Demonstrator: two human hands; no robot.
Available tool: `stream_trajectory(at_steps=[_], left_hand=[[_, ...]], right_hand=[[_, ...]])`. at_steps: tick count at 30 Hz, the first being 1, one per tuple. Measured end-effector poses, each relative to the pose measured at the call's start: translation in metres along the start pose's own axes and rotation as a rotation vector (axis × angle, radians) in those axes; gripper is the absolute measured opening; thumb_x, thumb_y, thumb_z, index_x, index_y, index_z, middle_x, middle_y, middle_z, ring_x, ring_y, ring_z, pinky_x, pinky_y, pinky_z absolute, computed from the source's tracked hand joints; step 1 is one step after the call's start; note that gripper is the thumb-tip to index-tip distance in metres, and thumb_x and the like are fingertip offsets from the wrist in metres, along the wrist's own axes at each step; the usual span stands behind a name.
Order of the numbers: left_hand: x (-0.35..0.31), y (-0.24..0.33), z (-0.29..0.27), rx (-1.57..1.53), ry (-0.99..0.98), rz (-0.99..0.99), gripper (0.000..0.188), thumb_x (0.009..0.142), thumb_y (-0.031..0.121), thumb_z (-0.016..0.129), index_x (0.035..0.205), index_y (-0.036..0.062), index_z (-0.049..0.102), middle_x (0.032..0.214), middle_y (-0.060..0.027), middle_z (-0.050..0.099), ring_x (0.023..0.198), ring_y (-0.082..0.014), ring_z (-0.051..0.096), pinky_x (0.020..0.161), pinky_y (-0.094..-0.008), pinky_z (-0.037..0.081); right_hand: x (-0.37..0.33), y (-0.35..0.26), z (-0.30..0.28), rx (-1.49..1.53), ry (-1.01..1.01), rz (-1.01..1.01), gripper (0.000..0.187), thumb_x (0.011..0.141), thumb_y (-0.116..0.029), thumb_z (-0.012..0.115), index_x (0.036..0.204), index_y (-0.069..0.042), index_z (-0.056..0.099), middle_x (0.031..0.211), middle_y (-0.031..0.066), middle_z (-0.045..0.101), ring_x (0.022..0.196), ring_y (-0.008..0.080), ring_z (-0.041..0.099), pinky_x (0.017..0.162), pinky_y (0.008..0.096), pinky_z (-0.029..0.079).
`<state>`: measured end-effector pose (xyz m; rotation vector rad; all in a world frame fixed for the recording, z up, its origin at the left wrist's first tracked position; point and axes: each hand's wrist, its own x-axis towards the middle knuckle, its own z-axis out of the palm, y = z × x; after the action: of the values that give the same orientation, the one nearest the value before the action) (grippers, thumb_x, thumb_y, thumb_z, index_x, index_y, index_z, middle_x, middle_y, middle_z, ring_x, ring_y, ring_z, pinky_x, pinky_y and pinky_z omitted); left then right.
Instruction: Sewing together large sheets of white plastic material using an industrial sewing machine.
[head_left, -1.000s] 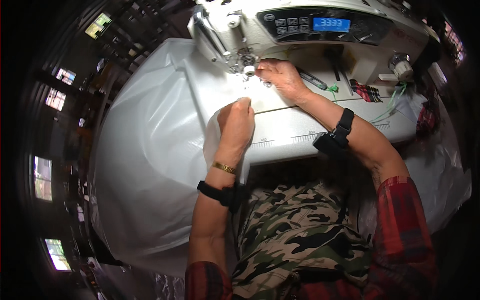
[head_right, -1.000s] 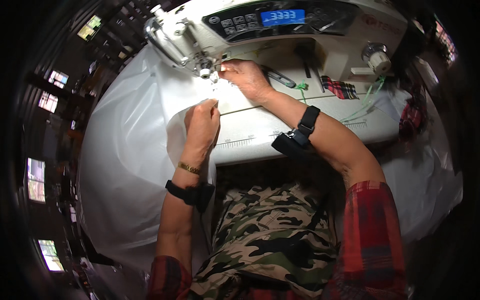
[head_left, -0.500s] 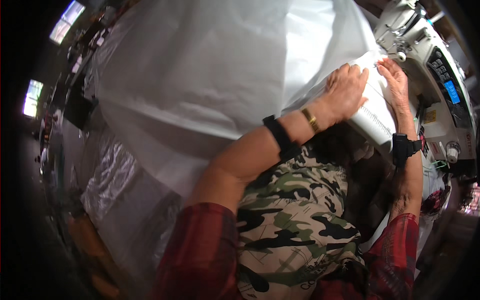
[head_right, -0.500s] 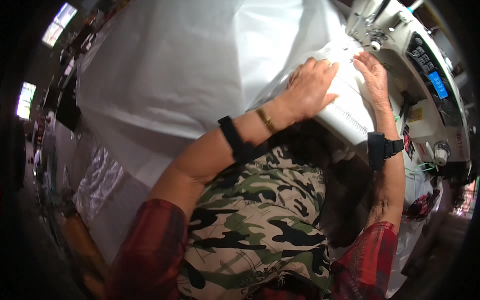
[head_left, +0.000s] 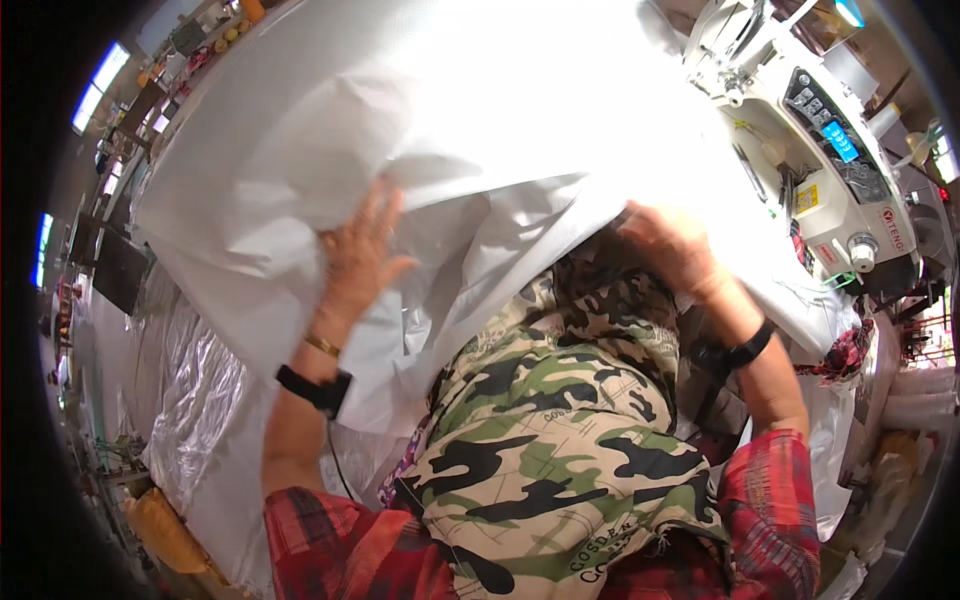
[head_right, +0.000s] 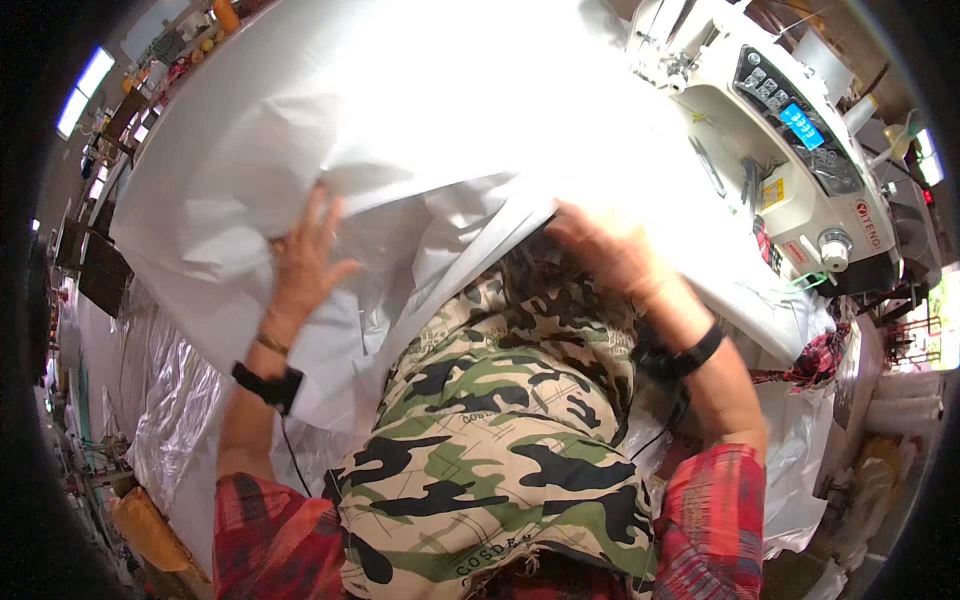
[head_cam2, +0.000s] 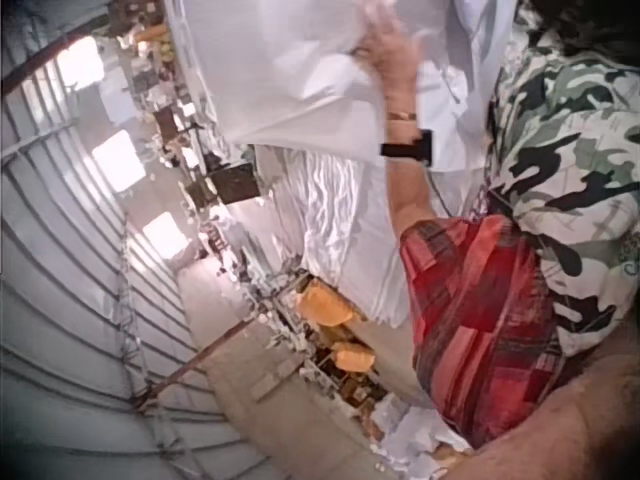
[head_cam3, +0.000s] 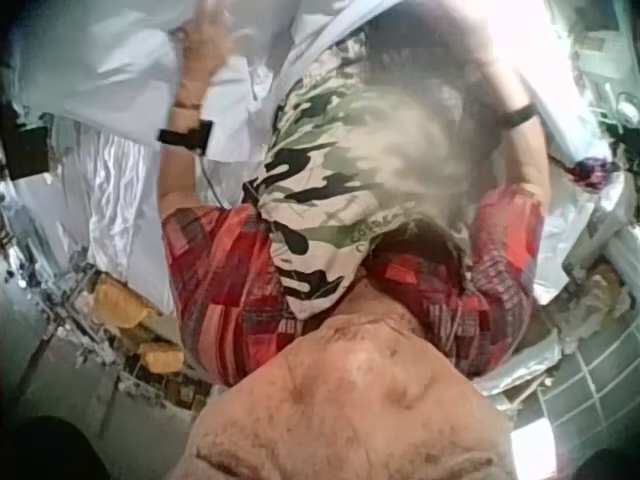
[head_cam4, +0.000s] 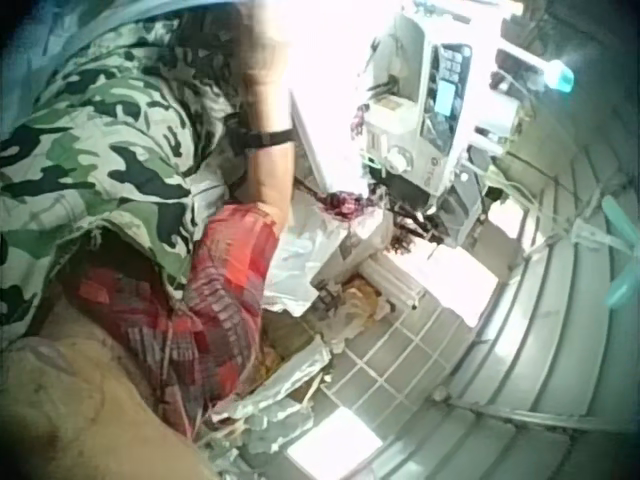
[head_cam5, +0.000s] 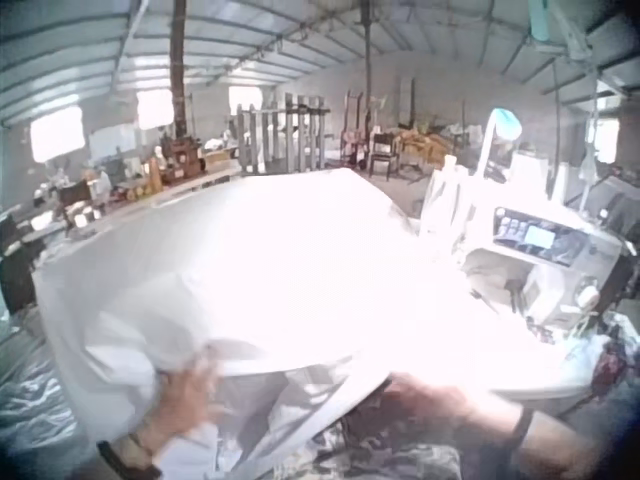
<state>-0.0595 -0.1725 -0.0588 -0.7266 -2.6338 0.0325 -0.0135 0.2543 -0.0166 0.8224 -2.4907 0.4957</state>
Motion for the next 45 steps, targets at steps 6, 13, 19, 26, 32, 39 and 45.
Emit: stream_trajectory(at_steps=[6, 13, 19, 26, 32, 39, 45], left_hand=[[0.13, -0.132, -0.066, 0.247, 0.155, -0.031, 0.09, 0.076, 0.021, 0.077, 0.152, 0.0284, 0.031, 0.16, 0.0086, 0.026, 0.117, -0.0226, 0.056, 0.083, -0.0516, 0.039], [0.22, -0.163, -0.024, 0.43, 0.274, 0.044, 0.081, 0.082, -0.006, 0.059, 0.151, 0.0292, 0.033, 0.162, 0.013, 0.018, 0.129, -0.0246, 0.049, 0.092, -0.059, 0.039], [0.216, -0.151, 0.002, 0.348, 0.112, -0.037, 0.076, 0.085, -0.009, 0.052, 0.15, 0.0255, 0.035, 0.161, 0.0083, 0.022, 0.141, -0.0277, 0.037, 0.095, -0.0602, 0.044], [0.16, -0.131, -0.051, 0.19, 0.117, 0.071, 0.048, 0.086, -0.008, 0.047, 0.131, 0.0076, 0.052, 0.134, -0.0124, 0.056, 0.11, -0.0317, 0.061, 0.085, -0.0429, 0.054], [0.101, 0.006, -0.102, -0.148, -0.288, 0.267, 0.015, 0.091, 0.018, 0.053, 0.085, 0.0078, 0.062, 0.077, -0.0135, 0.064, 0.074, -0.0347, 0.065, 0.069, -0.0423, 0.054], [0.0, -0.002, -0.044, -1.249, -0.734, -0.159, 0.038, 0.102, 0.033, 0.051, 0.116, 0.002, 0.068, 0.092, -0.0065, 0.07, 0.085, -0.0141, 0.062, 0.082, -0.0282, 0.049], [-0.014, 0.009, -0.029, -1.139, -0.738, -0.33, 0.037, 0.104, 0.031, 0.05, 0.098, -0.0013, 0.066, 0.075, -0.0063, 0.06, 0.075, -0.0148, 0.057, 0.075, -0.0285, 0.049]], right_hand=[[0.027, -0.08, 0.056, -0.042, -0.476, 0.17, 0.053, 0.086, -0.011, 0.061, 0.137, -0.003, 0.049, 0.068, 0.0115, 0.063, 0.059, 0.0285, 0.065, 0.056, 0.0412, 0.05], [0.011, -0.104, -0.054, 0.996, 0.401, 0.661, 0.014, 0.087, -0.011, 0.067, 0.098, -0.003, 0.063, 0.082, 0.0086, 0.069, 0.067, 0.0171, 0.067, 0.058, 0.0304, 0.054], [-0.104, -0.04, -0.085, 0.363, -0.348, 0.529, 0.022, 0.076, -0.005, 0.063, 0.098, -0.005, 0.064, 0.074, 0.0161, 0.065, 0.066, 0.0301, 0.065, 0.064, 0.0368, 0.05], [-0.076, -0.082, -0.087, -0.144, -0.816, 0.692, 0.025, 0.082, -0.026, 0.074, 0.095, -0.007, 0.068, 0.068, 0.0163, 0.065, 0.067, 0.0361, 0.064, 0.066, 0.0456, 0.05], [-0.02, -0.102, -0.044, 0.233, -0.369, 0.354, 0.042, 0.079, -0.036, 0.077, 0.101, -0.002, 0.067, 0.093, 0.0188, 0.067, 0.079, 0.0329, 0.064, 0.068, 0.04, 0.05], [-0.01, -0.119, -0.022, 0.677, -0.432, 0.186, 0.014, 0.084, -0.013, 0.072, 0.091, -0.004, 0.066, 0.075, 0.011, 0.062, 0.071, 0.0309, 0.06, 0.068, 0.039, 0.048], [-0.015, -0.11, -0.049, 0.387, -0.193, -0.02, 0.025, 0.077, -0.006, 0.077, 0.099, -0.005, 0.066, 0.068, 0.0031, 0.051, 0.064, 0.0221, 0.053, 0.074, 0.0371, 0.05]])
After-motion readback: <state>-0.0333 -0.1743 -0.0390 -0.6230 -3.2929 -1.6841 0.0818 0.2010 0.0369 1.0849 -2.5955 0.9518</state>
